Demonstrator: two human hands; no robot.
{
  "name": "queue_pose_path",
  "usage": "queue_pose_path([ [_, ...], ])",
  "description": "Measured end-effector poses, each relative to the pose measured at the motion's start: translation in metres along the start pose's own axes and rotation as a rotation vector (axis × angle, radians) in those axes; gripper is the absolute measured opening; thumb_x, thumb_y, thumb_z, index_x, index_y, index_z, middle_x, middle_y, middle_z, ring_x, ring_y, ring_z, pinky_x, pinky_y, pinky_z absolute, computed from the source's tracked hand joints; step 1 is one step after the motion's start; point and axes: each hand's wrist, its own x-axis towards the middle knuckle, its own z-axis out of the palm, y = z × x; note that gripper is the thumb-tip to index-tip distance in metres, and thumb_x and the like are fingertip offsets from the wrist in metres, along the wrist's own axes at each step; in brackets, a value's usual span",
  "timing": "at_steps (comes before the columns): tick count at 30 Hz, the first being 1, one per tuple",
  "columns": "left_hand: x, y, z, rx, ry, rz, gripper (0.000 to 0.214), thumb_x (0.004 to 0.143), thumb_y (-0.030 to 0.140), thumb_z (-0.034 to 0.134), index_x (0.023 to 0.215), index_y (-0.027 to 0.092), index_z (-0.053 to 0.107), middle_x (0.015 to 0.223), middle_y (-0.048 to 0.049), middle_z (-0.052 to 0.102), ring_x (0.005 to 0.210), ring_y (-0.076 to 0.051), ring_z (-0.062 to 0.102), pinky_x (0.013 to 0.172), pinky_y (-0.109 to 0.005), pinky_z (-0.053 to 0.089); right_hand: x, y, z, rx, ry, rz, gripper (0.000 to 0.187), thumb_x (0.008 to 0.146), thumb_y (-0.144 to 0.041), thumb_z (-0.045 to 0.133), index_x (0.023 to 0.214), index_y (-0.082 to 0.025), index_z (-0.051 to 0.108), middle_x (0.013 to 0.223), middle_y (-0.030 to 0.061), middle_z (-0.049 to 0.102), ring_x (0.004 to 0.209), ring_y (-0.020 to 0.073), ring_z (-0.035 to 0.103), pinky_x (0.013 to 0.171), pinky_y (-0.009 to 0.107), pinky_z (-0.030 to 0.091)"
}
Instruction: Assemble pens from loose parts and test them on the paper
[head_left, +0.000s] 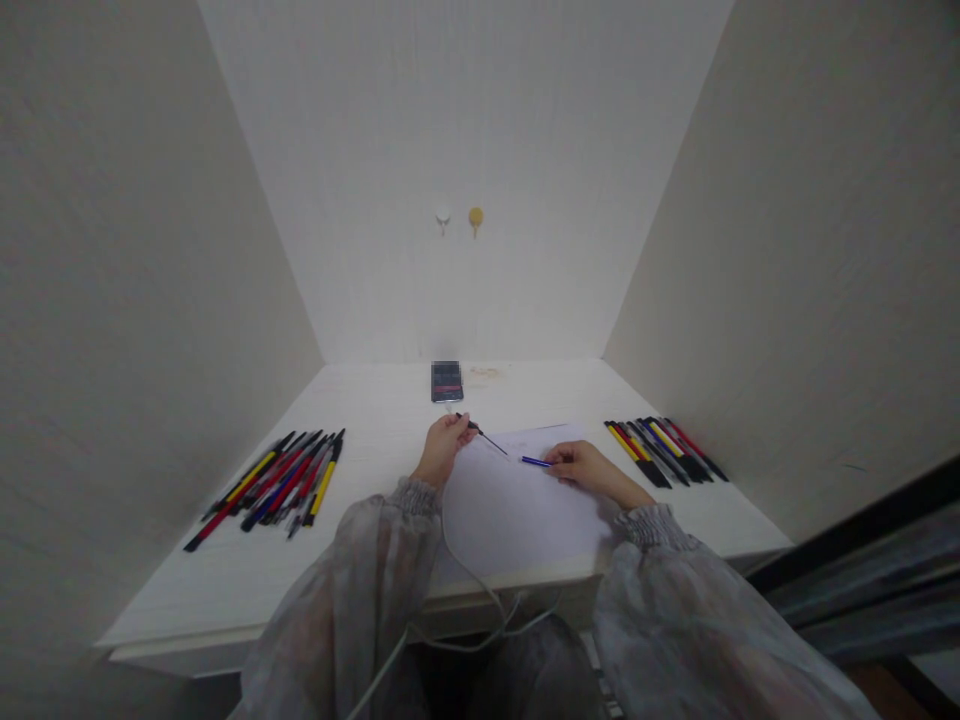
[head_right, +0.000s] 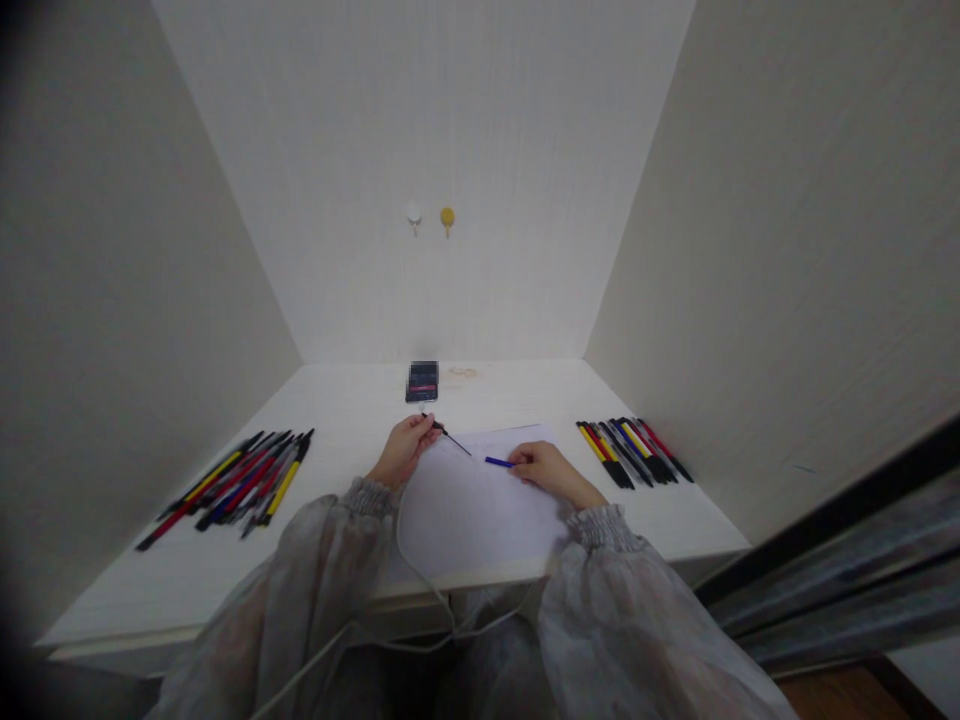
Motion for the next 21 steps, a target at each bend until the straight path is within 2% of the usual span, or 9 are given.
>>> queue_pose_path([
  [4, -0.001, -0.001, 0.0, 0.047, -0.02, -0.018, 0.025, 0.061, 0.031, 0.067, 0.062, 0.012, 0.05, 0.062, -0.0019, 0.058, 0.056, -0.008, 0.055, 0.059, -0.022, 0.046, -0.001, 0.009, -0.017, -0.23, 0.163, -0.058, 0.011, 0.057, -0.018, 0.062, 0.066, -0.019, 0.068, 0.051, -0.0001, 0.06, 0.047, 0.0117, 0.05, 0.047, 0.022, 0.036],
  [7, -0.001, -0.003, 0.0, 0.085, -0.055, -0.041, 0.027, 0.059, 0.031, 0.068, 0.061, 0.012, 0.049, 0.058, -0.0012, 0.057, 0.053, -0.008, 0.055, 0.056, -0.021, 0.045, -0.001, 0.001, -0.024, -0.414, 0.273, -0.114, 0.012, 0.056, -0.014, 0.062, 0.065, -0.02, 0.068, 0.064, 0.0032, 0.065, 0.059, 0.0156, 0.055, 0.057, 0.025, 0.038],
  [13, 0.002, -0.008, -0.002, 0.12, -0.057, -0.067, 0.024, 0.06, 0.027, 0.068, 0.06, 0.012, 0.049, 0.057, -0.0014, 0.057, 0.051, -0.009, 0.056, 0.055, -0.022, 0.045, 0.001, -0.021, -0.024, -0.661, 0.301, -0.122, 0.009, 0.06, -0.011, 0.056, 0.062, -0.018, 0.062, 0.066, 0.0039, 0.061, 0.061, 0.015, 0.053, 0.058, 0.024, 0.036],
  [21, 0.003, -0.009, 0.0, 0.152, -0.012, -0.063, 0.022, 0.062, 0.023, 0.066, 0.062, 0.012, 0.047, 0.055, 0.0002, 0.056, 0.049, -0.009, 0.057, 0.055, -0.023, 0.046, -0.001, -0.021, -0.031, -0.648, 0.346, -0.15, 0.012, 0.062, -0.013, 0.051, 0.069, -0.017, 0.06, 0.071, 0.0036, 0.061, 0.065, 0.0148, 0.053, 0.061, 0.024, 0.038],
])
